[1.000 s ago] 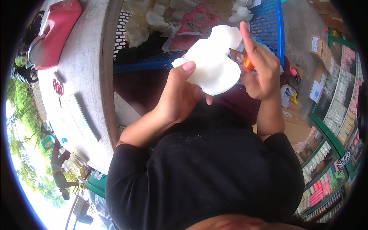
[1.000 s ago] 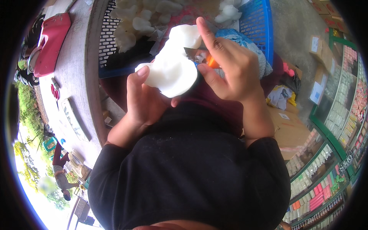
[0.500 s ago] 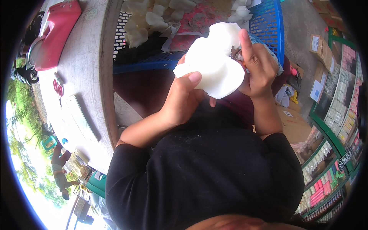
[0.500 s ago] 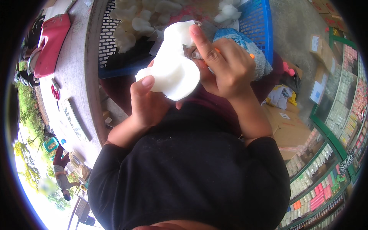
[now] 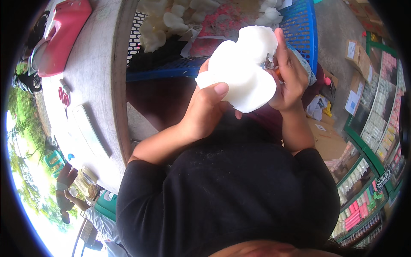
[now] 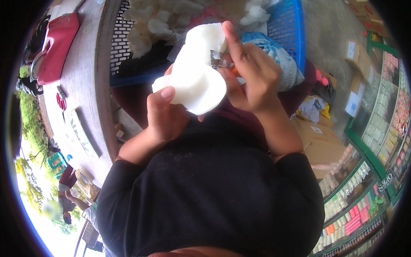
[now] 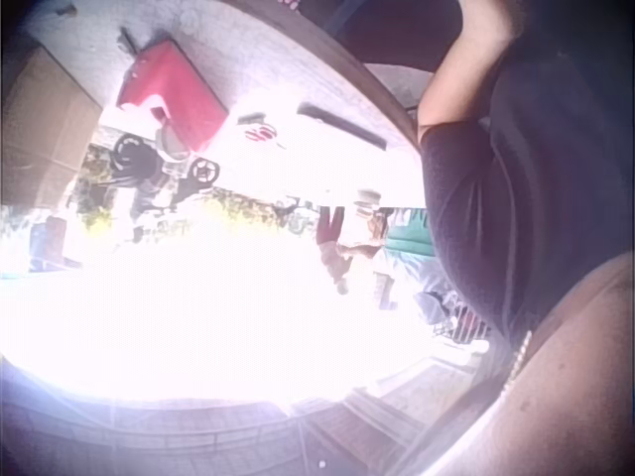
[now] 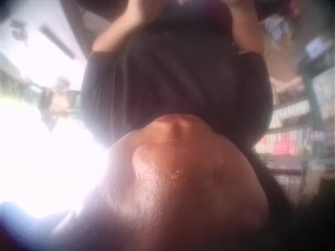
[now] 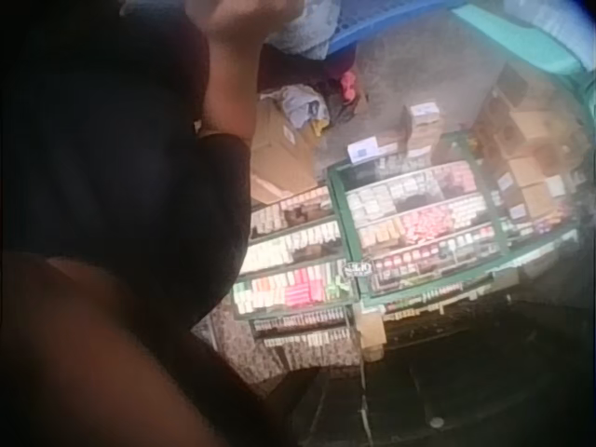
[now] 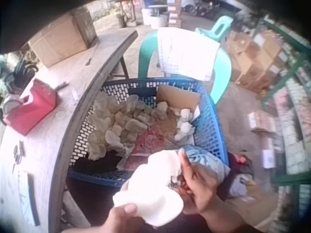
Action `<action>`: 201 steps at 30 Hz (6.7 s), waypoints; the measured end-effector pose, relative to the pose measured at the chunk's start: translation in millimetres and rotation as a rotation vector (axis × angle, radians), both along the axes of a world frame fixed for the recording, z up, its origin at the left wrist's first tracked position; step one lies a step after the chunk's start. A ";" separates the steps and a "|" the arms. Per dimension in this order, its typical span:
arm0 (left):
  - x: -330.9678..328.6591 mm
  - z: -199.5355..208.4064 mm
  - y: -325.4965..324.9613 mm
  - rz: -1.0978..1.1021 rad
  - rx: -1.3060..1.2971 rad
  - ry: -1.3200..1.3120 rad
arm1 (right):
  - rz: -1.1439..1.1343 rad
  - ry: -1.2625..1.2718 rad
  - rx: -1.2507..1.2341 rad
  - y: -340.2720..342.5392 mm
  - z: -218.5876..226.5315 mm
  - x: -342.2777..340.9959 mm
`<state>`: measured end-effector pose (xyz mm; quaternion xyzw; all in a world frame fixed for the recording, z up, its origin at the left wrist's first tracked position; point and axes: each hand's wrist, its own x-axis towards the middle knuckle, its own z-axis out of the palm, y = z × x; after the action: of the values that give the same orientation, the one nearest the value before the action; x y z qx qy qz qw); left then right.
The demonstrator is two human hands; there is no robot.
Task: The person holds a white wax-like object and uses an orange utility knife to trim and shape its edges. They repeatedly rotate the object, make small cuts, and place trimmed pieces into a blue basket. The person continues this process throughout the clip.
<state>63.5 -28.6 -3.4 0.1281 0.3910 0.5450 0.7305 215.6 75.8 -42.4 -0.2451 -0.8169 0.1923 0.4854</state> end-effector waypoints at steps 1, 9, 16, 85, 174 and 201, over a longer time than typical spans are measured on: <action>2.3 2.5 0.7 0.015 -0.034 0.050 | 0.000 -0.002 0.018 0.4 -0.3 0.3; 2.3 -2.8 -1.0 0.029 0.021 0.124 | -0.036 -0.084 0.062 0.2 4.1 4.1; -10.2 -11.1 4.5 0.005 0.116 0.319 | 0.161 -0.002 -0.310 -4.1 17.3 8.6; -30.5 16.5 13.6 -0.075 -0.156 0.184 | 0.124 -0.066 -0.552 -11.2 2.9 4.1; -3.6 27.4 9.2 -0.049 -0.122 0.143 | 0.166 -0.176 -0.361 3.1 3.3 10.0; -27.8 -9.4 37.7 0.156 0.046 0.629 | 0.435 0.192 -1.600 31.3 -8.4 4.3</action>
<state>35.7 9.1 -12.8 0.2765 0.5936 0.5419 0.5269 219.9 107.1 -50.8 -0.3351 -0.4180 0.8240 0.1843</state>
